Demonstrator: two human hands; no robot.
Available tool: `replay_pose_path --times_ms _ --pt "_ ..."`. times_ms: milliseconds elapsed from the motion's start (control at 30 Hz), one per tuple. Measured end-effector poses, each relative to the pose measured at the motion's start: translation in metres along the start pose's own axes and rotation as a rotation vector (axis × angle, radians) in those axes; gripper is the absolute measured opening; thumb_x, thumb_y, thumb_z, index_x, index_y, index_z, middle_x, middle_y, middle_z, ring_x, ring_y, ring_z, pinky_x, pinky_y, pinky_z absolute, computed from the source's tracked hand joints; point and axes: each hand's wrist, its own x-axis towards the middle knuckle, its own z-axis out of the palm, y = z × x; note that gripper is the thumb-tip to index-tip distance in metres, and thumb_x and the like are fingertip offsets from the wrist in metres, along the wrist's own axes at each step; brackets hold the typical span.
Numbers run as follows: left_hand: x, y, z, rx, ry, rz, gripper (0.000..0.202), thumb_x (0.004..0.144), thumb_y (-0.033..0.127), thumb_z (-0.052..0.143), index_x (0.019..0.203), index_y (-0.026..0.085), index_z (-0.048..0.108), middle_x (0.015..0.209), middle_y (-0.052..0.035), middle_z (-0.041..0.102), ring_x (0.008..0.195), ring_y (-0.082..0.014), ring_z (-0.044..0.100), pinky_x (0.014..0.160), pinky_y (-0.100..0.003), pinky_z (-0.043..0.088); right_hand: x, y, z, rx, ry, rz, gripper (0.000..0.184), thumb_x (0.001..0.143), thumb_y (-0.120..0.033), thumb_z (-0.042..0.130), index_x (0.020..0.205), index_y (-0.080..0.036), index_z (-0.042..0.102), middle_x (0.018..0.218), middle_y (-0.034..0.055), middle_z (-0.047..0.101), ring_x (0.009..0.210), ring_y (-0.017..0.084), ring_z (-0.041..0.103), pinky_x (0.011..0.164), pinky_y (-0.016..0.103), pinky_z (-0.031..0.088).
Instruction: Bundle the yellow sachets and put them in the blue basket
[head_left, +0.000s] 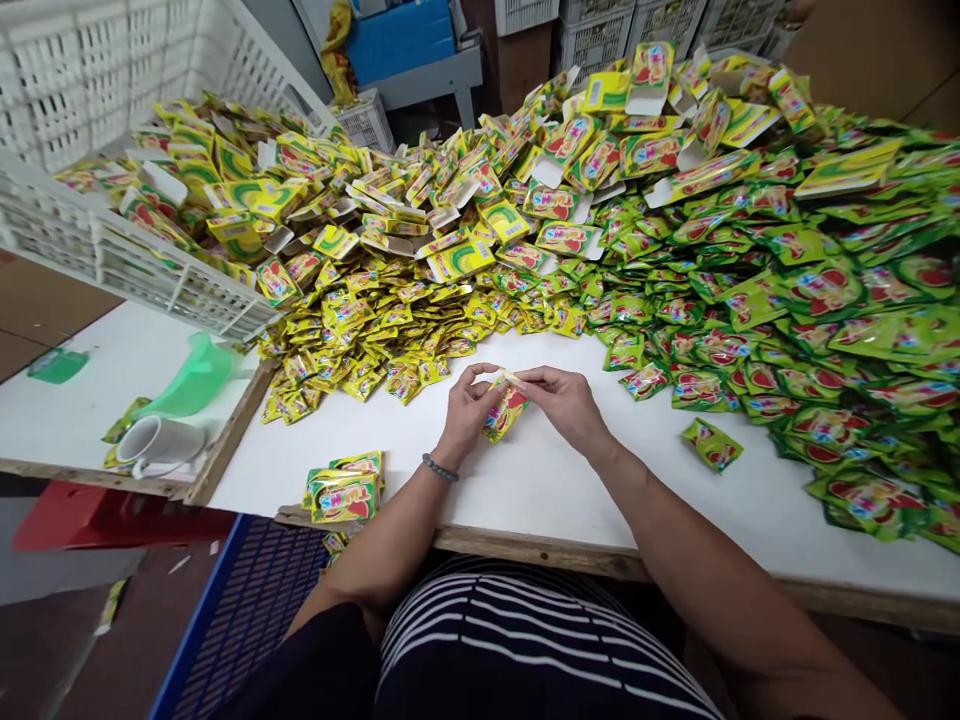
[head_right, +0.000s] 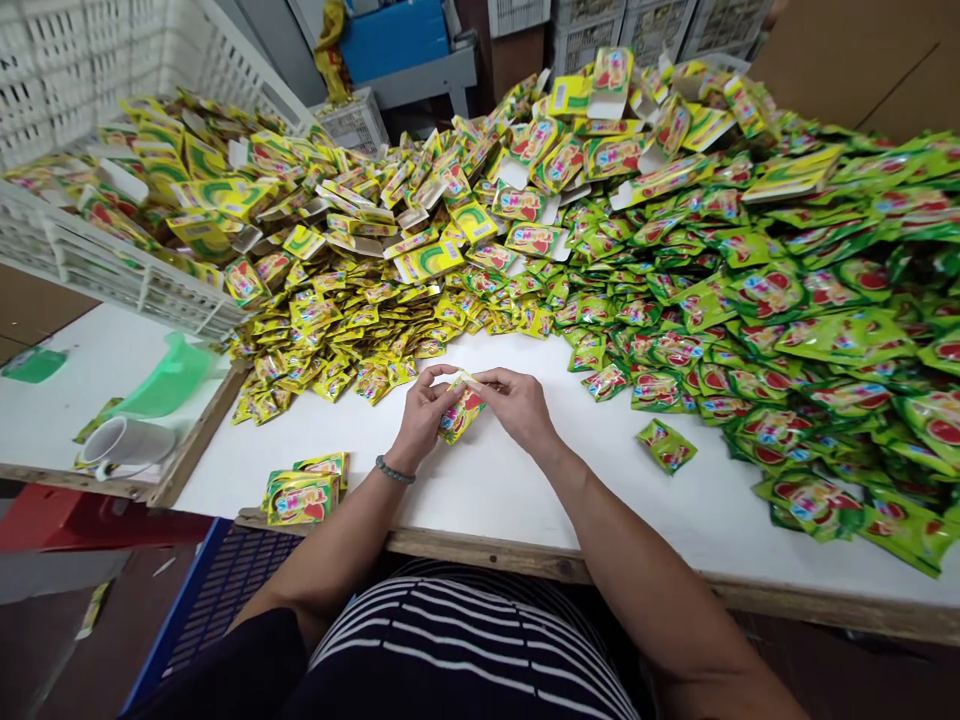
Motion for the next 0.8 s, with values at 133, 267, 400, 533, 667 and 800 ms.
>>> replay_pose_path --times_ms 133,267,400,533,667,800 --pt "0.000 0.001 0.001 0.005 -0.030 -0.004 0.060 0.061 0.045 0.080 0.107 0.018 0.054 0.054 0.0083 0.056 0.047 -0.0074 0.050 0.052 -0.020 0.038 0.004 0.007 -0.002 0.144 0.061 0.097 0.037 0.059 -0.053 0.078 0.076 -0.021 0.073 0.074 0.0038 0.073 0.070 0.020 0.066 0.073 0.037 0.053" --pt "0.000 0.001 0.000 0.012 -0.038 0.014 0.060 0.062 0.044 0.080 0.110 0.018 0.055 0.054 0.0079 0.056 0.048 -0.0073 0.049 0.052 -0.020 0.038 0.004 0.008 -0.008 0.134 -0.006 0.082 0.031 0.062 -0.051 0.077 0.076 -0.022 0.074 0.077 0.0034 0.074 0.076 0.021 0.066 0.079 0.038 0.051" --pt "0.000 0.000 -0.003 -0.032 -0.037 0.003 0.056 0.065 0.045 0.078 0.108 0.016 0.058 0.053 0.0072 0.055 0.048 -0.0067 0.048 0.051 -0.019 0.036 0.002 0.005 -0.013 0.097 -0.102 0.109 0.028 0.069 -0.050 0.070 0.075 -0.024 0.074 0.075 0.0022 0.073 0.075 0.020 0.065 0.076 0.037 0.051" --pt "0.000 0.000 -0.006 -0.077 -0.029 -0.022 0.057 0.063 0.047 0.079 0.107 0.016 0.060 0.057 0.0059 0.057 0.049 -0.0072 0.050 0.051 -0.020 0.037 -0.006 -0.003 -0.009 -0.182 -0.045 -0.156 0.026 0.077 -0.048 0.064 0.080 -0.025 0.075 0.088 0.0040 0.074 0.087 0.023 0.064 0.085 0.041 0.049" --pt "0.001 0.002 -0.010 -0.090 -0.048 -0.039 0.056 0.062 0.046 0.080 0.105 0.015 0.061 0.057 0.0051 0.057 0.051 -0.0079 0.052 0.051 -0.020 0.038 -0.009 -0.004 -0.002 -0.299 -0.031 -0.285 0.023 0.079 -0.043 0.063 0.087 -0.025 0.075 0.093 0.0053 0.074 0.089 0.023 0.064 0.085 0.040 0.050" --pt "0.002 0.003 -0.009 -0.061 -0.080 -0.009 0.052 0.064 0.045 0.079 0.104 0.015 0.062 0.059 0.0044 0.060 0.050 -0.0071 0.052 0.051 -0.019 0.039 -0.004 0.004 -0.004 -0.121 0.005 -0.073 0.031 0.074 -0.046 0.068 0.092 -0.021 0.075 0.092 0.0050 0.075 0.081 0.021 0.067 0.078 0.037 0.053"
